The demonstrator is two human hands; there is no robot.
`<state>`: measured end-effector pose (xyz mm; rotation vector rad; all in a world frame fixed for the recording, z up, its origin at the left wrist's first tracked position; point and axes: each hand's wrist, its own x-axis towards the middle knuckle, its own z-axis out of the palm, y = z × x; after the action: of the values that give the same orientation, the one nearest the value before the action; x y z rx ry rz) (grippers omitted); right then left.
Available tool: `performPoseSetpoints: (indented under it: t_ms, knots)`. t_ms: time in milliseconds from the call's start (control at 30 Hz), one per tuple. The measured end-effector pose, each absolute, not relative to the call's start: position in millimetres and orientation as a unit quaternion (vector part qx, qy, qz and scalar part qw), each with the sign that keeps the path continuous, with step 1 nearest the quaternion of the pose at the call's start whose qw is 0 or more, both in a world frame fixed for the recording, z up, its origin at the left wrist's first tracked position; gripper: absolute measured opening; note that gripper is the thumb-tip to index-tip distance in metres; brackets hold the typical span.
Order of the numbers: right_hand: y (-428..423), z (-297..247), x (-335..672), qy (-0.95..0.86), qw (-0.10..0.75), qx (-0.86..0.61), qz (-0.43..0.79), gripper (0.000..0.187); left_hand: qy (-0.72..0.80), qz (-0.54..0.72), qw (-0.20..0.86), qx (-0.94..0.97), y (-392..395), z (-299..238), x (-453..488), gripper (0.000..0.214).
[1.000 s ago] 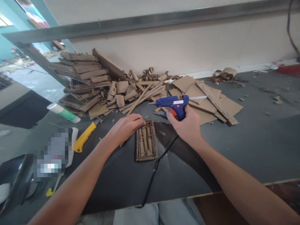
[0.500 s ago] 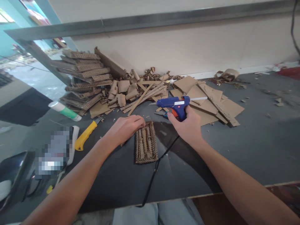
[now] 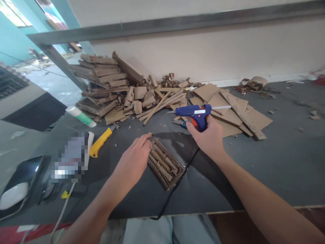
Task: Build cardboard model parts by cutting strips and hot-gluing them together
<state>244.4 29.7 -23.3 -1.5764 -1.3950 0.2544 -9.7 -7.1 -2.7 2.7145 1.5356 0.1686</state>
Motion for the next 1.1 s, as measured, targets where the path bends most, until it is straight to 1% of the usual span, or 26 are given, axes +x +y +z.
performPoseSetpoints:
  t_ms: [100,300,400,533,633,900,1100]
  knots:
    - [30,-23,245,-0.577,0.486,-0.648,0.104,0.030,0.528,0.042,0.039,0.848,-12,0,-7,0.022]
    - [29,-23,244,-0.578,0.489,-0.646,0.100,0.030,0.617,0.052,0.020,0.785,-15,2,-2,0.016]
    - [28,-22,244,-0.577,0.489,-0.646,0.100,0.030,0.637,0.039,0.033,0.769,-16,2,6,0.017]
    - [28,-21,243,-0.575,0.488,-0.649,0.103,0.029,0.635,0.027,0.068,0.769,-16,5,13,0.019]
    - [28,-21,243,-0.579,0.485,-0.646,0.107,0.029,0.624,0.043,0.092,0.775,-13,6,10,0.021]
    - [27,-27,241,-0.603,0.472,-0.634,0.108,0.028,0.589,0.093,0.198,0.778,-4,-3,-3,0.021]
    - [27,-27,241,-0.604,0.472,-0.634,0.101,0.027,0.574,0.128,0.226,0.777,-5,-9,-4,0.022]
